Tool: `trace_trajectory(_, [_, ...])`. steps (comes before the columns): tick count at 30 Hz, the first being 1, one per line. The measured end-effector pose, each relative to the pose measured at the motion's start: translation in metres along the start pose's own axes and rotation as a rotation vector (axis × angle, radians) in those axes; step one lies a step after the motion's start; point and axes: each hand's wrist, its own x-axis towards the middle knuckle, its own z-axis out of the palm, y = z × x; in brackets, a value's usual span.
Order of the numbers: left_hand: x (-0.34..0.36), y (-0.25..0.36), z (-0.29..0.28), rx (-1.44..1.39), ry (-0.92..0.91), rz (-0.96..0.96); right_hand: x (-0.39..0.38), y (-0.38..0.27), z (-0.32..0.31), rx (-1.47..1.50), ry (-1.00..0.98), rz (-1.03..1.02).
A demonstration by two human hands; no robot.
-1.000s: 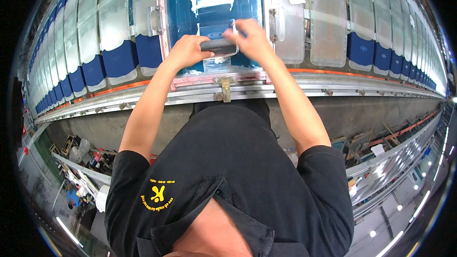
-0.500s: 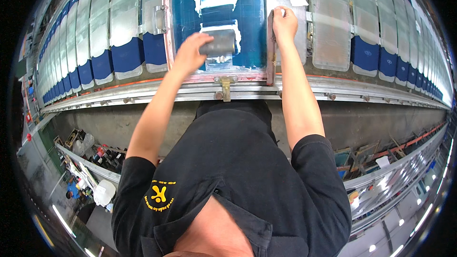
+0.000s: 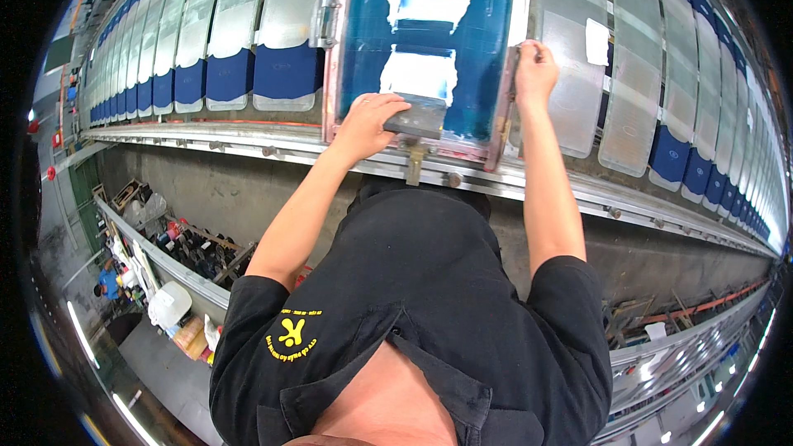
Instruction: The person uses a squeegee to spread white ink across a screen printing frame held over a row of stadium seats. The person repeatedly pulls the squeegee across the screen to distribute the ink evenly.
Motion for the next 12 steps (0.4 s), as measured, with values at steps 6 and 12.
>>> trace_trajectory(6, [-0.040, -0.078, -0.050, 0.006, -0.028, -0.045, -0.048, -0.008, 0.096, -0.002, -0.011, 0.047])
trace_trajectory(12, [-0.018, -0.118, -0.096, 0.033, -0.223, 0.028, -0.059, -0.011, 0.117, -0.372, -0.018, 0.085])
